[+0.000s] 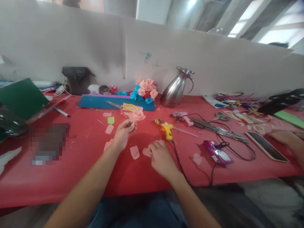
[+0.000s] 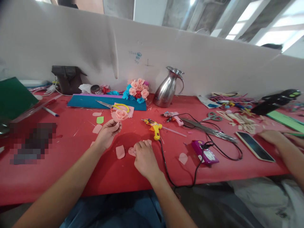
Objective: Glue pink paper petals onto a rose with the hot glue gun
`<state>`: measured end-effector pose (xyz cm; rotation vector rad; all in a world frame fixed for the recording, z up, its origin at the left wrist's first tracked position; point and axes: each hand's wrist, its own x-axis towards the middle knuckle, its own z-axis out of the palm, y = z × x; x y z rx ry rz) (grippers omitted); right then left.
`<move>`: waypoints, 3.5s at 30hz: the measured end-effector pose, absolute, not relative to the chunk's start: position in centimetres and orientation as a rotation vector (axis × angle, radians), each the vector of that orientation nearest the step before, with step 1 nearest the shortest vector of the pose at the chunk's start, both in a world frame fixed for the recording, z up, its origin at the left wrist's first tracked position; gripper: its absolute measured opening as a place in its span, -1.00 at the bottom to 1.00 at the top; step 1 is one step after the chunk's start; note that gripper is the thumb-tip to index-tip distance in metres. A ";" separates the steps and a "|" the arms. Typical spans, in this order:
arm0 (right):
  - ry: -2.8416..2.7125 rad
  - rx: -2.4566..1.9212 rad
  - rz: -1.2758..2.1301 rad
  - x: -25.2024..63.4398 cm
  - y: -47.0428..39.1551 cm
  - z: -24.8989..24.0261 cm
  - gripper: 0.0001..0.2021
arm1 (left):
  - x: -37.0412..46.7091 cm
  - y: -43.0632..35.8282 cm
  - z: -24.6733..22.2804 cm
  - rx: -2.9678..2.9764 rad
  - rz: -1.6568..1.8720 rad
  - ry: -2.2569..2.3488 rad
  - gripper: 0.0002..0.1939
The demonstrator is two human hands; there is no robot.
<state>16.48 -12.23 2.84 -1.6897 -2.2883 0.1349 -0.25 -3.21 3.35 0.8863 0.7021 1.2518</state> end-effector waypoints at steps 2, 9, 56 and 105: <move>-2.267 -1.681 0.144 16.5 -12.1 2.9 -0.79 | -0.2 -3.3 3.4 0.890 1.250 0.711 -0.92; -2.311 -1.663 0.147 17.1 -11.4 3.6 -0.81 | -0.2 -3.3 3.2 0.884 1.231 0.712 -0.91; -1.799 -1.577 0.538 17.4 -9.9 4.6 -0.89 | 0.3 -3.8 3.1 1.167 0.927 0.845 -0.86; -1.095 -1.391 1.314 24.2 -6.5 6.7 -0.71 | 0.2 -2.0 1.1 1.180 0.989 1.319 -0.92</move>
